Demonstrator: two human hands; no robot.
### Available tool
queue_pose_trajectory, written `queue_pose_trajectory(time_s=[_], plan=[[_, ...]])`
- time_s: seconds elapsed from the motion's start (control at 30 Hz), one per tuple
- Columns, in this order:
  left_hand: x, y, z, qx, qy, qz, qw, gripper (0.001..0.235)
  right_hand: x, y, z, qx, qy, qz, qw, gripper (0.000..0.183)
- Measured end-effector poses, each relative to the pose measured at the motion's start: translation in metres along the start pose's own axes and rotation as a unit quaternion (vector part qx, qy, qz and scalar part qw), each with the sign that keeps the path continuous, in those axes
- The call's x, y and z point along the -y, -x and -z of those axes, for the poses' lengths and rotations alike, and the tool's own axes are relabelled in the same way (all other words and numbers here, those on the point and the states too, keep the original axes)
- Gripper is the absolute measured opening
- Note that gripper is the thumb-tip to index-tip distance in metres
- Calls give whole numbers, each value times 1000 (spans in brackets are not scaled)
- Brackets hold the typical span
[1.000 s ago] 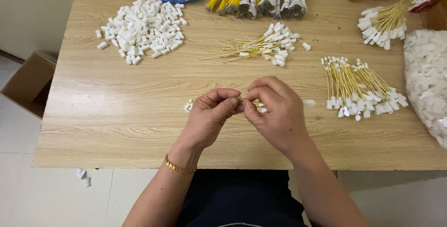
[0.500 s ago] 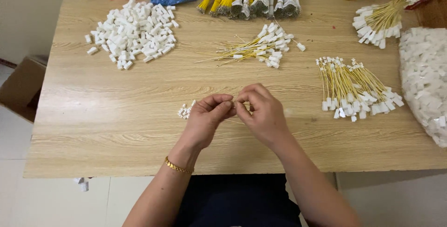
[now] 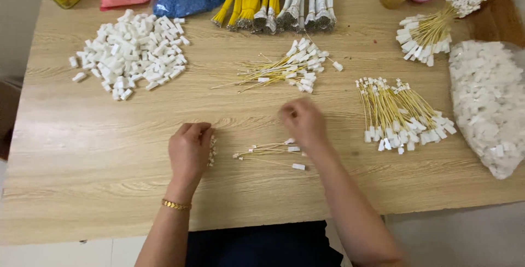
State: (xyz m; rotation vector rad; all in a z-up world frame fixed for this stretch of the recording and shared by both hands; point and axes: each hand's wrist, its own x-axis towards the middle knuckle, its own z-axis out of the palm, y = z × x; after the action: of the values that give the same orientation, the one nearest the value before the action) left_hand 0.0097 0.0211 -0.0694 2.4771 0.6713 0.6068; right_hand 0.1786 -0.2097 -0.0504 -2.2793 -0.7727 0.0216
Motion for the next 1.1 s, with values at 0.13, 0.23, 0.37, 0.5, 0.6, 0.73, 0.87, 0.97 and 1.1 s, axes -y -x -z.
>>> queue_pose_trajectory(time_s=[0.13,0.23,0.37,0.5,0.6,0.73,0.87,0.97,1.1], plan=[[8,0,-7,2,-50,-24,998,9,-24,-38,15,-89,38,4,995,9],[12,2,-14,18,-71,-13,997,11,-14,-60,7,-81,70,79,991,12],[8,0,-13,7,-81,-13,997,12,-6,-84,-27,-26,135,146,980,10],[2,-3,-5,15,-85,2,996,10,-19,-100,-55,27,217,120,968,14],[5,-4,-5,20,-76,5,997,9,6,-100,-42,97,191,56,975,22],[5,-4,-7,16,-77,-6,997,13,17,-102,-43,131,233,-28,963,31],[-1,-3,-1,43,-82,-3,996,10,40,-108,-26,194,223,-71,952,34],[-4,-4,5,53,-81,-1,995,13,61,-105,-11,204,188,-85,957,34],[-9,-1,7,52,-83,-3,995,15,61,-102,-24,213,247,-93,941,40]])
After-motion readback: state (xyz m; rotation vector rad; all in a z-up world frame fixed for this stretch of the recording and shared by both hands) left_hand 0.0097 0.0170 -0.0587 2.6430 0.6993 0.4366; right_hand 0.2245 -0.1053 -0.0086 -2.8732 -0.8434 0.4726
